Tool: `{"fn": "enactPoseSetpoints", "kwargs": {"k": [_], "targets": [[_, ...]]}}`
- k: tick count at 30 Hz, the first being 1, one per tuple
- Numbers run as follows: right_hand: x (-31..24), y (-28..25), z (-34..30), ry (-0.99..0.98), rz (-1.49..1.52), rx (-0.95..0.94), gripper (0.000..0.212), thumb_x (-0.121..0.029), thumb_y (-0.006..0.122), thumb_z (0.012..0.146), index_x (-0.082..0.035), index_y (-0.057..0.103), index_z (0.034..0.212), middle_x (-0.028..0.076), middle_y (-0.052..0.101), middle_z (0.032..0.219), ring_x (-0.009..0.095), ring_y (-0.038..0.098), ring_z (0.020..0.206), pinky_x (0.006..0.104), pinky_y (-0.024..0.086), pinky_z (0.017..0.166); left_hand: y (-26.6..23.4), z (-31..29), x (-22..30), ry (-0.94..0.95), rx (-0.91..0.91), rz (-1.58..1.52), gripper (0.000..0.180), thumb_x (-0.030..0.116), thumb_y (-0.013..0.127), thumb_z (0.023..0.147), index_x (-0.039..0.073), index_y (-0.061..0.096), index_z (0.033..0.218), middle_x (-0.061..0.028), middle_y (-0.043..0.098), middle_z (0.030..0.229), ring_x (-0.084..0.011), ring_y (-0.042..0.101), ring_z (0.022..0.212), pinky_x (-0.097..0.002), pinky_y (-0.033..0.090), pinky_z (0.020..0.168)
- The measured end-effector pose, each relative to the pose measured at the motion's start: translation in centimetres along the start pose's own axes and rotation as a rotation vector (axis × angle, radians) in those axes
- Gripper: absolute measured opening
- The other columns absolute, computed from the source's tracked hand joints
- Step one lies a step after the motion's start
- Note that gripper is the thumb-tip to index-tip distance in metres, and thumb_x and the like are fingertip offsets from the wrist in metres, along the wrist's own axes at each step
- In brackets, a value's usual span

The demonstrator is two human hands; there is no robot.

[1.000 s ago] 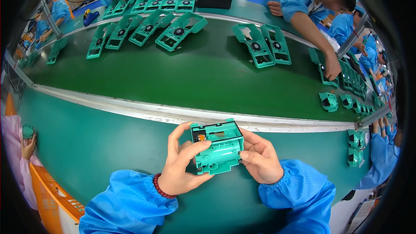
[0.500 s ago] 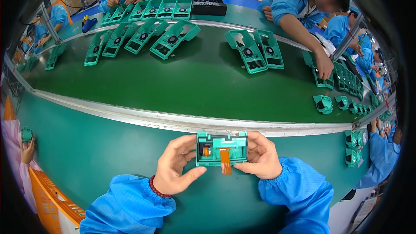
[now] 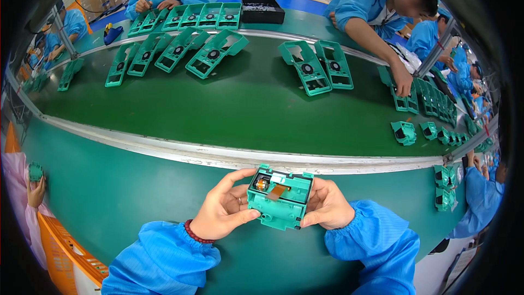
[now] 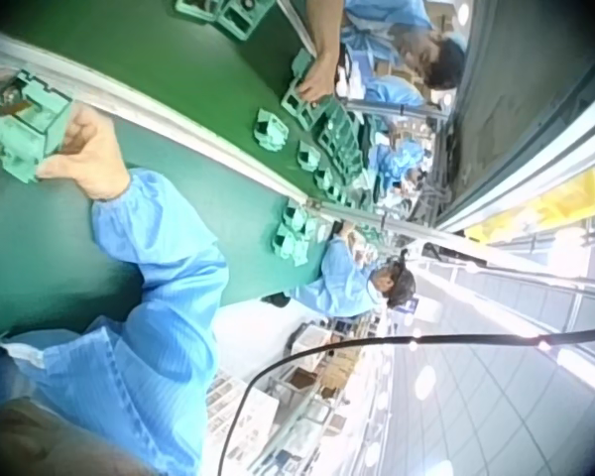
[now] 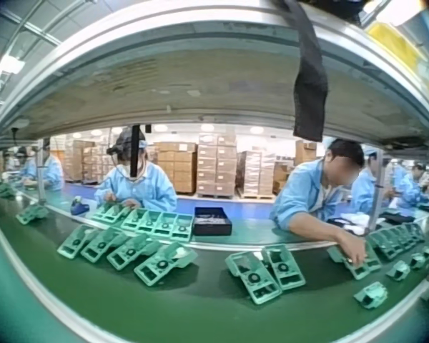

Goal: The person manually assembles green plastic electronics housings by hand on an assembly line.

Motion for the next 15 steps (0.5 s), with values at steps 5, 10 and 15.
{"fn": "enactPoseSetpoints", "kwargs": {"k": [5, 10, 15], "targets": [[0.2, 0.0, -0.3, 0.047, 0.122, 0.076, 0.026, -0.005, 0.062, 0.077, 0.001, 0.052, 0.100, 0.009, 0.060, 0.090, 0.015, 0.058, 0.078, 0.0267, 0.049, 0.063, 0.3, 0.1, -1.5, -0.158, 0.025, -0.104, 0.070, 0.000, 0.062, 0.075, 0.003, 0.020, 0.130, -0.0200, 0.037, 0.124, -0.0237, 0.042, 0.112, -0.0374, 0.037, 0.092], [0.2, -0.3, -0.5, 0.071, 0.113, 0.105, 0.020, -0.011, 0.053, 0.084, 0.002, 0.051, 0.100, 0.009, 0.060, 0.091, 0.014, 0.058, 0.078, 0.0267, 0.049, 0.064, 2.0, -0.6, 1.5, 0.446, 0.039, 1.013, 0.087, 0.021, 0.079, 0.059, 0.006, 0.028, 0.128, -0.0186, 0.024, 0.128, -0.0306, 0.029, 0.119, -0.0452, 0.028, 0.096], [0.4, 0.4, -0.8, 0.054, 0.038, 0.114, 0.026, -0.013, 0.048, 0.087, 0.004, 0.049, 0.108, 0.010, 0.059, 0.096, 0.015, 0.058, 0.082, 0.0275, 0.049, 0.068, 2.4, 0.2, 0.9, 0.353, 0.010, 1.102, 0.077, 0.015, 0.078, 0.060, 0.004, 0.035, 0.124, -0.0121, 0.039, 0.119, -0.0269, 0.040, 0.111, -0.0383, 0.035, 0.093]]}}
Point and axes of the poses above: each hand's wrist, its own z-axis towards the middle knuckle, its own y-axis out of the palm, x = y × z, the point moved 6 cm from there along z, towards the middle knuckle
